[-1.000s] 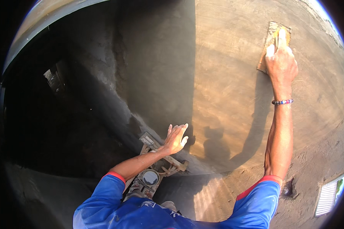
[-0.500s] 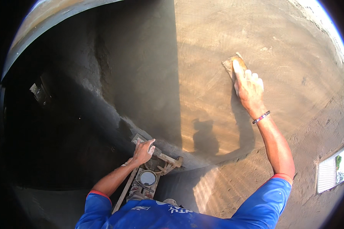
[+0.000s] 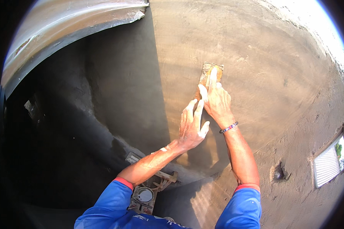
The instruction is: The person smooths wet plaster onto a vertical wall using a wooden float, repeatedly rubbing the tool in circular and sweeping motions across the surface while supporting themselves with their other hand against the wall.
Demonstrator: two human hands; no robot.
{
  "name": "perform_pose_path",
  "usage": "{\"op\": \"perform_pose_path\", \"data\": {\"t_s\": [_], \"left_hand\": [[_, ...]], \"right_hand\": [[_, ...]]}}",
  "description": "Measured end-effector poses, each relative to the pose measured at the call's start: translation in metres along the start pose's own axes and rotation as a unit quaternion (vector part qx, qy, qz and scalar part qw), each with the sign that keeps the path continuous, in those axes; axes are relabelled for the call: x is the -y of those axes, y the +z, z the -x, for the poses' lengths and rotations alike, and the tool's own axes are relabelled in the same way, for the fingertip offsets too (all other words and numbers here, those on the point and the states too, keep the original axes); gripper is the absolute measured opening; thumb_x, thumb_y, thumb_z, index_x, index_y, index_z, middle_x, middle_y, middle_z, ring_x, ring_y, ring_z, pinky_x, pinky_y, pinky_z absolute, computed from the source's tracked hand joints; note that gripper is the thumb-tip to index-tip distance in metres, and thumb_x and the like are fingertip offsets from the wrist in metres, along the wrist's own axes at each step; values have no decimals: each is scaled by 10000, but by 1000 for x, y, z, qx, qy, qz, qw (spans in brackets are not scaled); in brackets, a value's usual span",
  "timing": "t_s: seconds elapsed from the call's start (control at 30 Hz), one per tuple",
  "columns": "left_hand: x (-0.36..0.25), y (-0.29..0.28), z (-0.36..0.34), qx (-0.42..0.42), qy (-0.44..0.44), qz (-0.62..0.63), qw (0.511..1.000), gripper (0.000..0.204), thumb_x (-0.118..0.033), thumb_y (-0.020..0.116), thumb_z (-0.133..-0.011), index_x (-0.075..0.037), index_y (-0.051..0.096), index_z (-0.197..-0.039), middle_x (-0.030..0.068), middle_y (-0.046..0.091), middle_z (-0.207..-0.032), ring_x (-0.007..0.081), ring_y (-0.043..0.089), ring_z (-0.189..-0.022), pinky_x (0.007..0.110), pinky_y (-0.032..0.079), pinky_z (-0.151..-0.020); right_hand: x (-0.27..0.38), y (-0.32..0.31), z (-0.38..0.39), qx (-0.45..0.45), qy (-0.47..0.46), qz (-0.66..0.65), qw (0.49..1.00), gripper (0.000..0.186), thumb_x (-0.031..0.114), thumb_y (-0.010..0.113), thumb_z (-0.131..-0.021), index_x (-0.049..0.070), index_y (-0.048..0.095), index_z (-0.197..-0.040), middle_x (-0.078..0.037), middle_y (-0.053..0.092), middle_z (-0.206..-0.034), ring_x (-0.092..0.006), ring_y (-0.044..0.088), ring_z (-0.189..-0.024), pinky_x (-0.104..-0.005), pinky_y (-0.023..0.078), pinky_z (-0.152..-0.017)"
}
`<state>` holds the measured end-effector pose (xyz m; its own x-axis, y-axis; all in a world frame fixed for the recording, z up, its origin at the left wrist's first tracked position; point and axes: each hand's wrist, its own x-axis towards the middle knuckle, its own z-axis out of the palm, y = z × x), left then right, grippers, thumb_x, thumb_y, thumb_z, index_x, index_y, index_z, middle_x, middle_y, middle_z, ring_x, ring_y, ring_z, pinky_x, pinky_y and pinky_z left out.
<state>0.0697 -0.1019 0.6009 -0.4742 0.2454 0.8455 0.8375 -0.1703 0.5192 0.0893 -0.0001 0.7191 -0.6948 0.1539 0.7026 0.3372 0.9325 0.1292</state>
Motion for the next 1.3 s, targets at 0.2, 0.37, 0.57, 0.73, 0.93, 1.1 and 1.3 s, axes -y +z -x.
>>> {"op": "perform_pose_path", "data": {"t_s": [0.2, 0.37, 0.57, 0.73, 0.93, 1.1, 1.3], "left_hand": [[17, 38, -55, -103, 12, -64, 993, 854, -12, 695, -741, -56, 316, -1505, 236, 441, -1311, 422, 482, -1119, 505, 408, -957], [51, 41, -73, -104, 10, -150, 983, 732, -34, 653, -815, -155, 372, -1479, 172, 478, -1044, 368, 522, -960, 475, 426, -802], [90, -31, -128, -128, 19, -238, 963, 591, -111, 643, -877, -203, 415, -1415, 176, 458, -974, 378, 556, -858, 501, 471, -663], [135, -149, -194, -149, -100, -245, 953, 552, -177, 632, -917, -151, 389, -1412, 249, 552, -1123, 466, 623, -955, 538, 527, -728], [231, -175, -124, -245, -184, -239, 921, 540, -171, 616, -915, -77, 379, -1390, 285, 579, -1111, 463, 636, -929, 548, 509, -794], [204, -132, -85, -124, -178, -236, 947, 476, -216, 632, -940, -111, 444, -1365, 223, 556, -1154, 441, 641, -914, 530, 520, -796], [204, -214, -203, -181, -110, -254, 944, 406, -236, 609, -953, -134, 519, -1335, 274, 649, -1061, 468, 656, -928, 544, 524, -775]], "right_hand": [[-5, -25, -6, 83, -26, -38, 996, 693, 307, 494, -998, -19, 201, -1535, -279, 675, -832, -467, 649, -778, -555, 503, -681], [-15, -23, -15, 50, -62, 18, 997, 577, 195, 532, -983, 31, 347, -1505, -240, 672, -988, -410, 639, -899, -492, 508, -762], [-113, -38, -15, -295, -103, 181, 932, 488, 150, 567, -957, 114, 515, -1441, -141, 481, -1461, -346, 429, -1322, -464, 357, -1074], [-133, -23, -13, -315, -131, 242, 908, 466, 183, 505, -975, 192, 541, -1440, -123, 382, -1568, -340, 338, -1424, -460, 266, -1162], [-123, -14, -21, -316, -134, 227, 911, 451, 168, 493, -970, 180, 567, -1415, -125, 397, -1558, -338, 358, -1409, -464, 282, -1156], [-132, -15, -21, -321, -144, 232, 907, 449, 156, 504, -958, 169, 576, -1402, -126, 410, -1549, -340, 374, -1403, -470, 287, -1155], [-141, -24, -13, -315, -176, 223, 905, 470, 100, 522, -938, 148, 571, -1403, -131, 451, -1524, -329, 398, -1401, -462, 275, -1173]]}}
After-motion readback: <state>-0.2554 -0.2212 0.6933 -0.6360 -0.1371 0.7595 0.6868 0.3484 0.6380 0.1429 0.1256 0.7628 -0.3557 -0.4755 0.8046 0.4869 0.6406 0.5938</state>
